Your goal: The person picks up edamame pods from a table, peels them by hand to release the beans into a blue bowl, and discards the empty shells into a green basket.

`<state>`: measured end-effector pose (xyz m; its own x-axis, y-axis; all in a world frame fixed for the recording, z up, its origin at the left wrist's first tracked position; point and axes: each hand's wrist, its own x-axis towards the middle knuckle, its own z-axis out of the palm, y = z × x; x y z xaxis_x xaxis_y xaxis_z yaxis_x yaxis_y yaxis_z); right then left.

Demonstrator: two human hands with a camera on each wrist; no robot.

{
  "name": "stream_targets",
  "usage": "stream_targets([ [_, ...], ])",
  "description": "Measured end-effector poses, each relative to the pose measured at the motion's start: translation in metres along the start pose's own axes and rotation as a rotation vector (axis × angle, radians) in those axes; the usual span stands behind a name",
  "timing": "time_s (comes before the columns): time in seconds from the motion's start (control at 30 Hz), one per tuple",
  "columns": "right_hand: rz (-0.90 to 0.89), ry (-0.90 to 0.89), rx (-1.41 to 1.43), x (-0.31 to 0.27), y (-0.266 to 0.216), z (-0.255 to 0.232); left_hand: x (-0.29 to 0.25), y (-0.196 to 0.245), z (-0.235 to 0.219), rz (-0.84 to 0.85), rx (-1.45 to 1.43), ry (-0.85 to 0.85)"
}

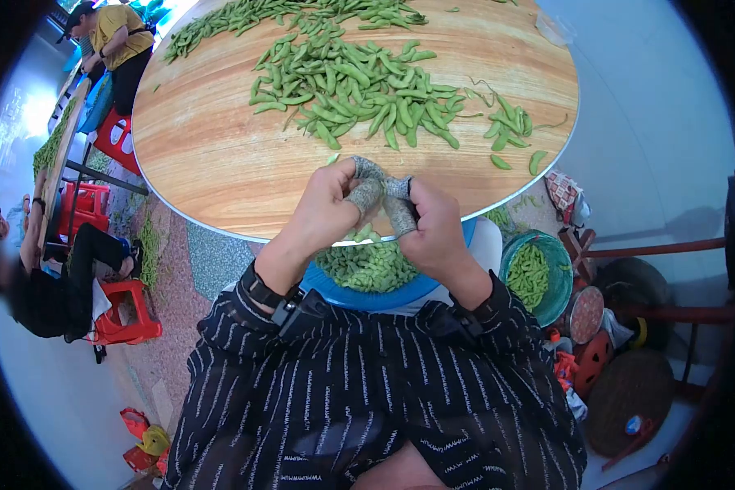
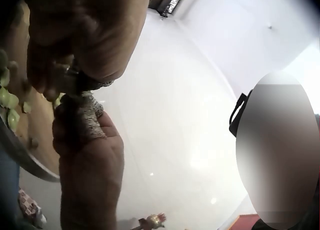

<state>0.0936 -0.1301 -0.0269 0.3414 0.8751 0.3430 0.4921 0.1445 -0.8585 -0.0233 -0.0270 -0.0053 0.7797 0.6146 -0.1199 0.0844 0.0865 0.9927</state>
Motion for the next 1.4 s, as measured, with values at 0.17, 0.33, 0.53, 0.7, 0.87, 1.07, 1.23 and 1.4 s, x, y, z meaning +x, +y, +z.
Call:
stream_targets([
  [0.17,-0.236,0.06,-0.301,0.0,-0.004,0.004,0.007,0.0,0.002,-0.062,-0.053,-0.024],
  [0.33,-0.167,0.064,-0.12,0.001,-0.004,0.002,0.006,-0.009,-0.001,-0.07,-0.127,-0.04],
  [0.53,0.478,-0.011,0.766,0.006,-0.007,-0.024,-0.011,-0.005,-0.004,0.091,-0.109,-0.008],
  [0.7,0.507,-0.064,0.964,0.006,-0.007,-0.025,-0.011,-0.012,-0.002,0.196,0.247,-0.083],
  [0.87,0.54,-0.099,1.022,0.005,-0.01,-0.025,-0.01,-0.013,-0.006,0.271,0.611,-0.097],
  [1.07,0.52,-0.229,1.095,0.002,-0.015,-0.03,-0.012,0.0,-0.006,0.202,0.417,-0.178],
  [1.23,0.543,-0.192,1.008,0.0,-0.011,-0.024,-0.012,-0.009,-0.004,0.456,0.918,-0.008],
  [1.4,0.543,-0.178,0.893,-0.001,-0.011,-0.023,-0.013,0.001,0.0,0.469,1.001,0.04],
])
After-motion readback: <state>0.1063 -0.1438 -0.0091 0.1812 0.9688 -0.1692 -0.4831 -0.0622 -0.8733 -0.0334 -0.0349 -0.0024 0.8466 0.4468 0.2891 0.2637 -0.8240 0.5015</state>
